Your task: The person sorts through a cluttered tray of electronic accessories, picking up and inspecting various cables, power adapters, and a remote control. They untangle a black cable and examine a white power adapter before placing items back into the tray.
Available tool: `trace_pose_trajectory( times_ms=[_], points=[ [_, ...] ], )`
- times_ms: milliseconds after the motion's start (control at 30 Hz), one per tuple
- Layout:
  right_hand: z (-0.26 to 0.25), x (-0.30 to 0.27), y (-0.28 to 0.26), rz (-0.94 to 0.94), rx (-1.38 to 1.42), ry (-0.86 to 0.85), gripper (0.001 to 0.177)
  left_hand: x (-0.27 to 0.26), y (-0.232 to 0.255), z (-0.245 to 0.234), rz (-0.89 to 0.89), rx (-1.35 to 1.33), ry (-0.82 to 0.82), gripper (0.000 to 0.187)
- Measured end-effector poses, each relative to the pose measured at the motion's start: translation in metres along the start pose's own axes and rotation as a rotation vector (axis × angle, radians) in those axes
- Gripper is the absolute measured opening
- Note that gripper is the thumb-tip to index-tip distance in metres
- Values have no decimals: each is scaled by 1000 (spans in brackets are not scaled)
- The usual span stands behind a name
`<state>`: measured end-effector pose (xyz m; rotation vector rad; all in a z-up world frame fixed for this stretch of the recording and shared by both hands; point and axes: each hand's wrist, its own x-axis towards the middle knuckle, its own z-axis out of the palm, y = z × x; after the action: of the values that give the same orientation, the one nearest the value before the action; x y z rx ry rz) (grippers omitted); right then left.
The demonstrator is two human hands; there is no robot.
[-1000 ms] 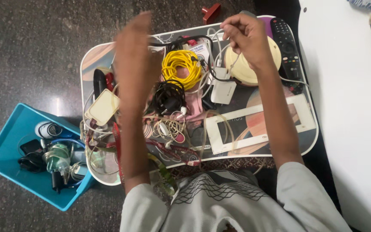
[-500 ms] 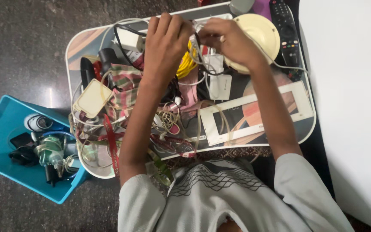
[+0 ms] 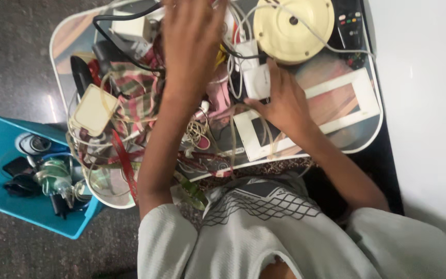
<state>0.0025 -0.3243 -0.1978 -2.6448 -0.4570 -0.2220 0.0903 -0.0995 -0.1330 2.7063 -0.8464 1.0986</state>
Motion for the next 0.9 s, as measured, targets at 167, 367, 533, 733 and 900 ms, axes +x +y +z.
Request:
trace_pose_trajectory(
  times_ms=[167, 367, 533, 733, 900],
  points=[
    [6, 21, -10, -64, 96, 122, 80, -4, 31, 3, 17, -347, -204, 43],
    [-13, 6, -7, -62, 243, 151, 82, -4, 43, 34, 163, -260, -264, 16],
    [-13, -11, -9, 45, 346, 176, 79, 0, 19, 16, 77, -446, -331, 22],
    [-31, -33, -3, 65, 366, 77, 75, -5, 3, -8, 96, -263, -348, 14],
    [-59, -63, 17, -20, 284, -95, 77, 0, -18, 26, 84, 110, -156, 20]
  ],
)
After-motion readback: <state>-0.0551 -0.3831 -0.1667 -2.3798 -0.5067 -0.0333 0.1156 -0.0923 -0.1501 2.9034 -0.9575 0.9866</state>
